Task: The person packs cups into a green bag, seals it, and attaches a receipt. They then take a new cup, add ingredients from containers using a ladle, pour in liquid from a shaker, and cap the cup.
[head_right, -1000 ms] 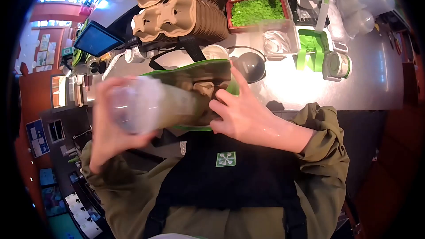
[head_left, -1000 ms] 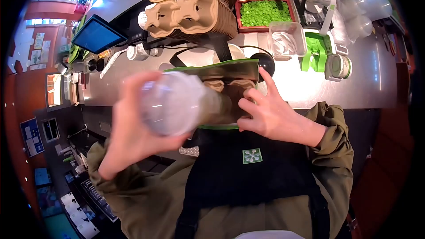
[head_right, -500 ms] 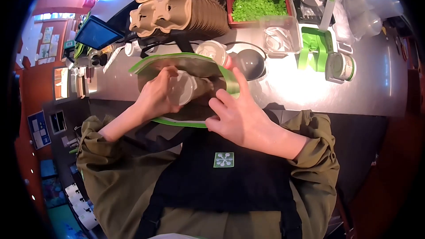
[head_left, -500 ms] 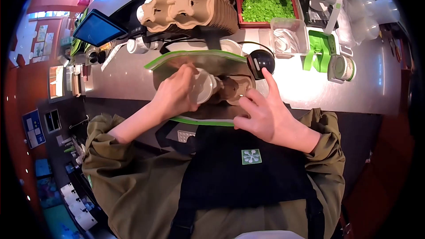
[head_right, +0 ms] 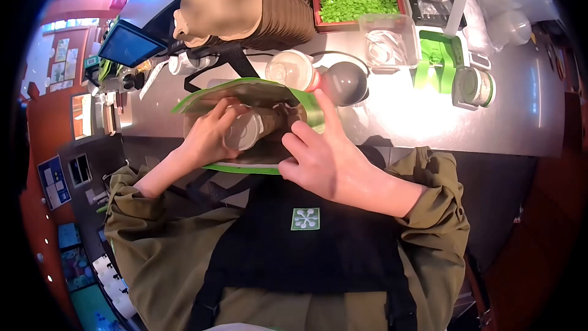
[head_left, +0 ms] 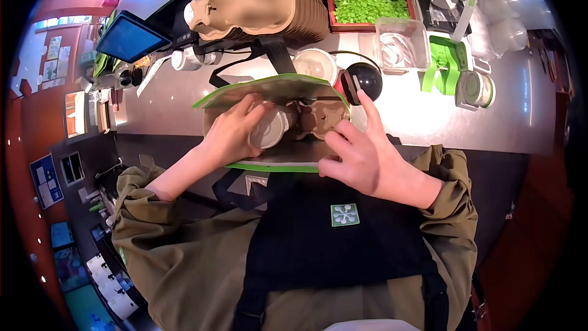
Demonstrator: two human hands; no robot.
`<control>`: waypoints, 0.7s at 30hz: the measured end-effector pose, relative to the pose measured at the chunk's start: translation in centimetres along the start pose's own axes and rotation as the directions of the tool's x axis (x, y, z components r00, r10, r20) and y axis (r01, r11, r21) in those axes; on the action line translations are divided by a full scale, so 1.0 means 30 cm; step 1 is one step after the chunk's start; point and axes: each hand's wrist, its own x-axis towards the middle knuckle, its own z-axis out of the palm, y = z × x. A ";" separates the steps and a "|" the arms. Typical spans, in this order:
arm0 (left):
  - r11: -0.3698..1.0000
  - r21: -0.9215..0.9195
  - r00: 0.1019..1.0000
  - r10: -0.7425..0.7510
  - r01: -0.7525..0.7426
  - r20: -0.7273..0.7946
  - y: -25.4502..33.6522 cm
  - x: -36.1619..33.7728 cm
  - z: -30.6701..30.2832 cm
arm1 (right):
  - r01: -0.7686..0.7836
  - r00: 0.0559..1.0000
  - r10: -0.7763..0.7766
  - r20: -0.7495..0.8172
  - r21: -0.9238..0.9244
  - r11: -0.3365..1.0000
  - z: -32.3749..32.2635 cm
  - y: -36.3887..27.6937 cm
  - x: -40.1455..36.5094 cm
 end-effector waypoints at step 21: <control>0.998 0.039 0.985 0.048 -0.056 0.168 -0.102 0.033 0.005 | -0.038 0.984 0.042 -0.171 0.029 0.999 0.062 -0.026 0.010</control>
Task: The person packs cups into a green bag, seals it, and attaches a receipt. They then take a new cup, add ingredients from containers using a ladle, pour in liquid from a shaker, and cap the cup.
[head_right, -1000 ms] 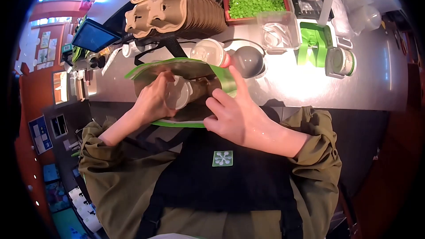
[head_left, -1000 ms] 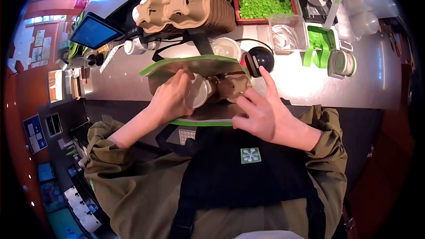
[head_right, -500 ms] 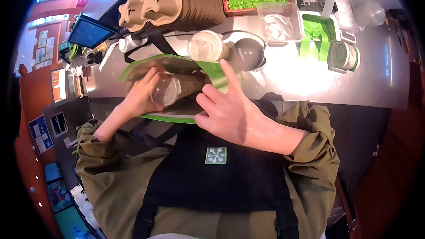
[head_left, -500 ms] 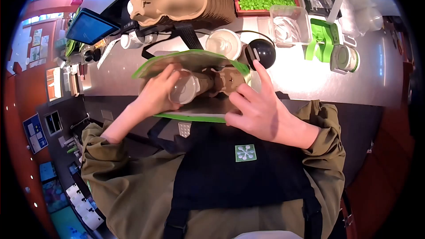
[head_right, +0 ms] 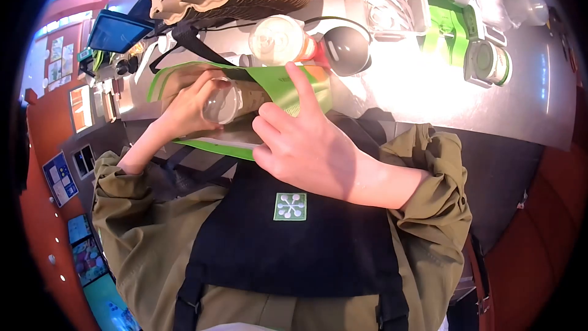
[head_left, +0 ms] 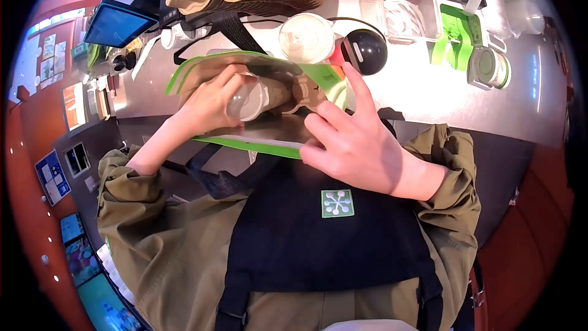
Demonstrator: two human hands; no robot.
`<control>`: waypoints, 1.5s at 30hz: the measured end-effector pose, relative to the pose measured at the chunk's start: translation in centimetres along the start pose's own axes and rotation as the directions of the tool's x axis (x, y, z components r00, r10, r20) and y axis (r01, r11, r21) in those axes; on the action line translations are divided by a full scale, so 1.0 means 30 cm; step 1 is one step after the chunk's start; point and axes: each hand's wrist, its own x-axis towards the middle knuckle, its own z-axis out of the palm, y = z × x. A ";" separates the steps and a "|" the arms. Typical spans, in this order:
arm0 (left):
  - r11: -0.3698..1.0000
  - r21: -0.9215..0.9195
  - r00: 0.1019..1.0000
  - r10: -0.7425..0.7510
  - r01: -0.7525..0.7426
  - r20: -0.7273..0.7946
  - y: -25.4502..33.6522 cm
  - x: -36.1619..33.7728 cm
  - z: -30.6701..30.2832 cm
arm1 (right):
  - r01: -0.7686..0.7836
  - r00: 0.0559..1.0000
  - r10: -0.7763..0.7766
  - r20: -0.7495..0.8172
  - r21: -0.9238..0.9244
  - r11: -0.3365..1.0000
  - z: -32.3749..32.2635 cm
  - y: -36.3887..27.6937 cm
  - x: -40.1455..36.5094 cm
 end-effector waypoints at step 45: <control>0.990 0.108 0.990 -0.075 0.087 -0.118 0.558 -0.351 -0.587 | -0.028 0.995 0.005 0.096 0.240 0.970 -0.061 0.039 -0.014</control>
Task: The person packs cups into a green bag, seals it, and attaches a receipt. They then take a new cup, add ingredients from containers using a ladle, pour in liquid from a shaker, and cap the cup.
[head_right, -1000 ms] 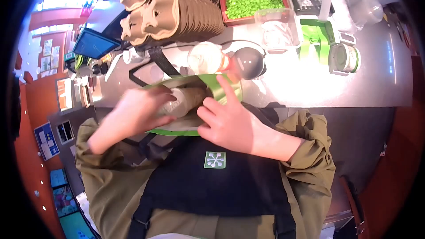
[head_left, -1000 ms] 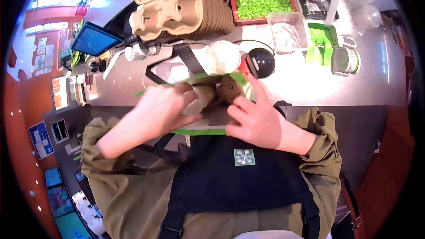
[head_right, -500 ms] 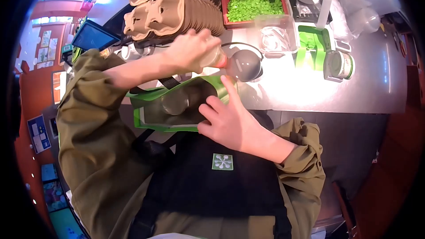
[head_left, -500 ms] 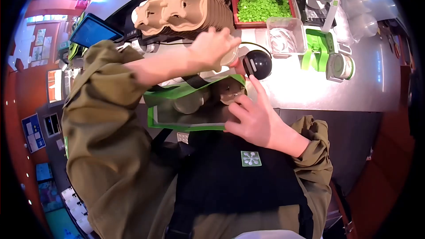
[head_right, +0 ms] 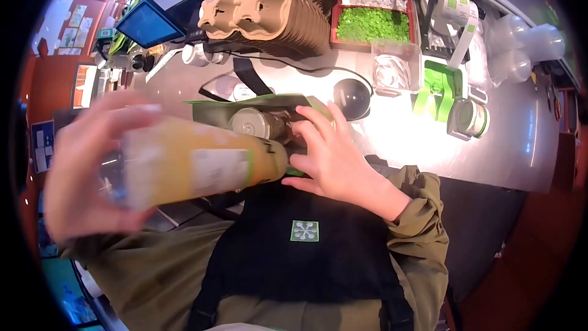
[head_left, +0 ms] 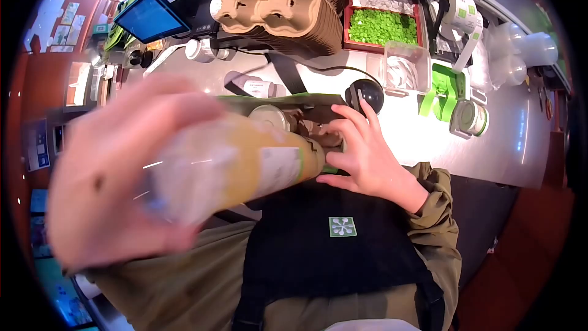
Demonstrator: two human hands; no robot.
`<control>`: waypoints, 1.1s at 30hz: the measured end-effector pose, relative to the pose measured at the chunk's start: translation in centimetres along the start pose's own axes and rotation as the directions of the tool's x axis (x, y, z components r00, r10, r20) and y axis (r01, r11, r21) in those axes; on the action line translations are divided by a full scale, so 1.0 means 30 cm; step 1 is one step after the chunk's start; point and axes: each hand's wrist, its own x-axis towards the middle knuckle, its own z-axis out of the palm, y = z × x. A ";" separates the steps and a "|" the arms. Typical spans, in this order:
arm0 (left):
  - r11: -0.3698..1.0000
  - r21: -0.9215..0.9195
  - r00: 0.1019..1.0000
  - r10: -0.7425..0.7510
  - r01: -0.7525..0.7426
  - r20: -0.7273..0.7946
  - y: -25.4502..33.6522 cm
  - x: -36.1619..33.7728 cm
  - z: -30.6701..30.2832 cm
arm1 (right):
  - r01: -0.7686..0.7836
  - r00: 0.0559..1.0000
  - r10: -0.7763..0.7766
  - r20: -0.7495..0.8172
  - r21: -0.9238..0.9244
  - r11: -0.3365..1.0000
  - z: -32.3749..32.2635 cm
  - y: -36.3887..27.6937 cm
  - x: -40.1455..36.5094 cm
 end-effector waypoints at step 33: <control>0.880 0.373 0.945 0.325 -0.293 -0.026 -0.123 0.476 0.713 | -0.064 0.997 0.064 0.037 -0.005 0.998 -0.042 0.023 -0.073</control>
